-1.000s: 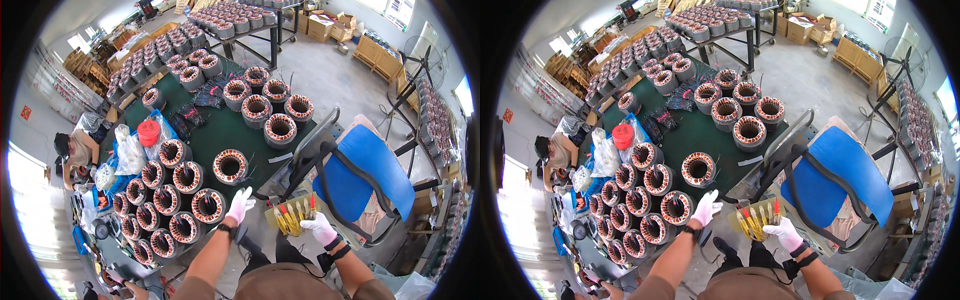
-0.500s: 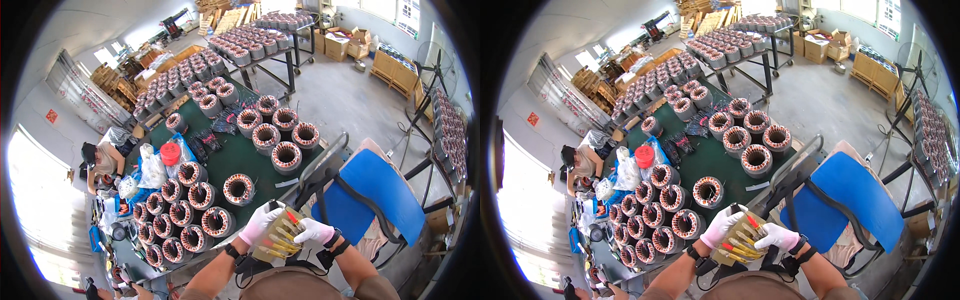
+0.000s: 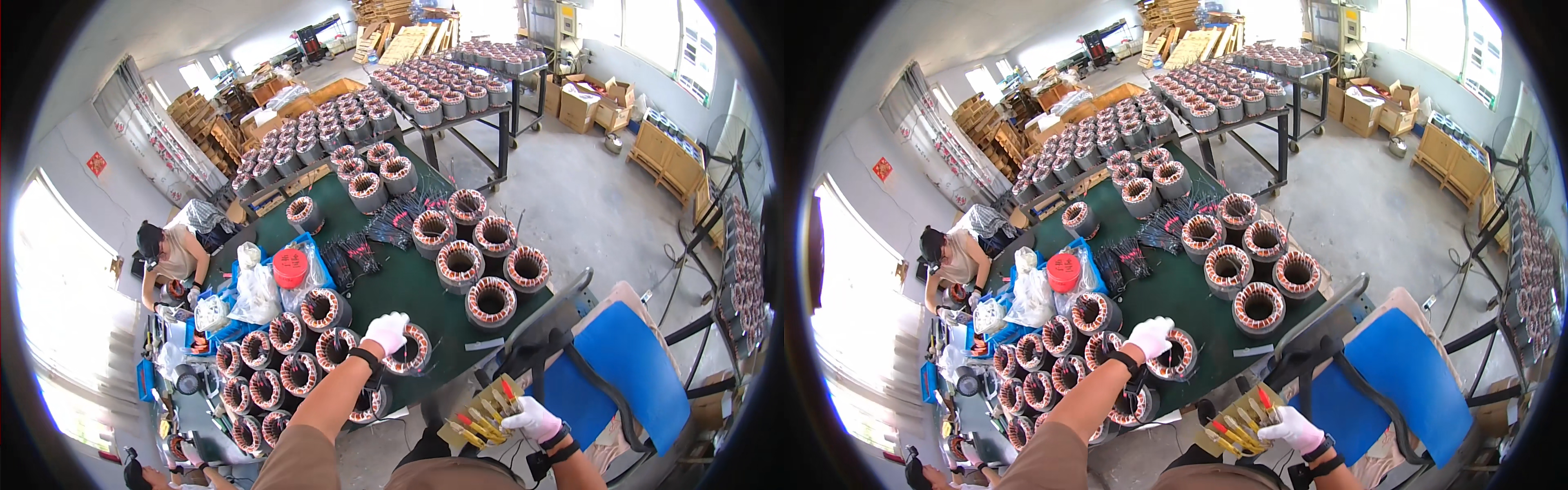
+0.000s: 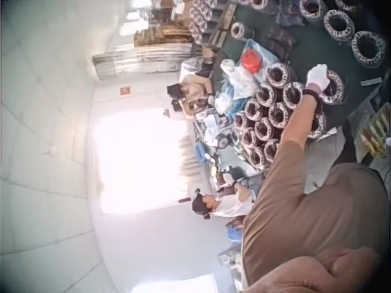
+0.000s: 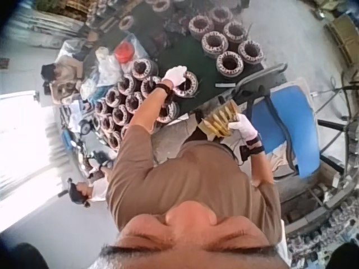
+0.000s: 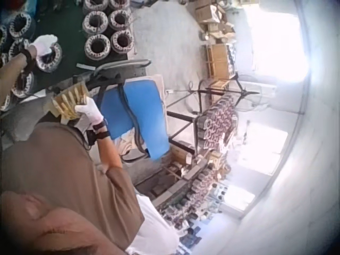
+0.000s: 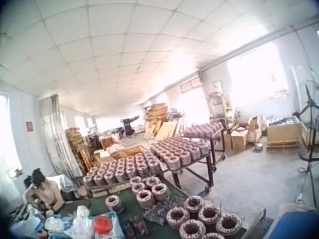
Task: Connecting wires and assembling motor stators at a production table.
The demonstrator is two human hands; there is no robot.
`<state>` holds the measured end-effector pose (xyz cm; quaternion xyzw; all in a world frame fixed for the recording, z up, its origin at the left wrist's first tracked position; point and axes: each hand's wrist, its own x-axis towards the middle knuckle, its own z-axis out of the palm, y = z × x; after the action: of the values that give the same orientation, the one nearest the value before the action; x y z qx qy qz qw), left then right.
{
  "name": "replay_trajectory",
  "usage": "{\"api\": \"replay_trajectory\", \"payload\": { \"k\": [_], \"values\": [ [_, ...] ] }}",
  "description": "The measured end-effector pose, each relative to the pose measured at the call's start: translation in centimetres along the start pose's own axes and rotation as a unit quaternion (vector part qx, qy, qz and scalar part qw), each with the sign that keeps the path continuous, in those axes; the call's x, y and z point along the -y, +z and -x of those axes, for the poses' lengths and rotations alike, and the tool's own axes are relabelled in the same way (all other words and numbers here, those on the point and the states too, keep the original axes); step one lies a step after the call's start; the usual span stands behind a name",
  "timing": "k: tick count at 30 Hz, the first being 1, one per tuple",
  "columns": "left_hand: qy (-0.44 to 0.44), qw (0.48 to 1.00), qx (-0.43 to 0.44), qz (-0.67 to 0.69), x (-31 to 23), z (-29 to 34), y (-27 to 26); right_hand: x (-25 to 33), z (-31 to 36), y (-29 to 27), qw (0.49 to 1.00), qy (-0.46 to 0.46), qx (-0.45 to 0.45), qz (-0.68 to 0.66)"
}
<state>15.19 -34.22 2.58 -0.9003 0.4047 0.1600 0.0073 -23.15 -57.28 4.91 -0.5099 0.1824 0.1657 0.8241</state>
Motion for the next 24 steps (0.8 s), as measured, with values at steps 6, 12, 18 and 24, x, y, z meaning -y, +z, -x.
{"api": "replay_trajectory", "payload": {
  "k": [6, 12, 18, 24],
  "values": [
    [0.138, 0.987, 0.084, 0.002, 1.1, -3.7, -1.0, 1.4, -2.0, 1.3, 0.997, 0.044, -0.06, -0.018],
    [0.032, 0.991, 0.078, 0.103, 4.9, -5.5, -1.3, 1.8, -5.5, 1.7, 0.993, 0.046, -0.088, -0.058],
    [-0.195, 0.945, -0.075, 0.252, 9.7, -9.6, 1.2, 3.5, -7.8, 2.4, 0.992, 0.063, -0.107, -0.033],
    [-0.355, 0.809, -0.093, 0.46, 11.0, -15.8, 1.5, 4.7, -7.8, 3.5, 0.989, 0.072, -0.129, -0.011]
  ]
}}
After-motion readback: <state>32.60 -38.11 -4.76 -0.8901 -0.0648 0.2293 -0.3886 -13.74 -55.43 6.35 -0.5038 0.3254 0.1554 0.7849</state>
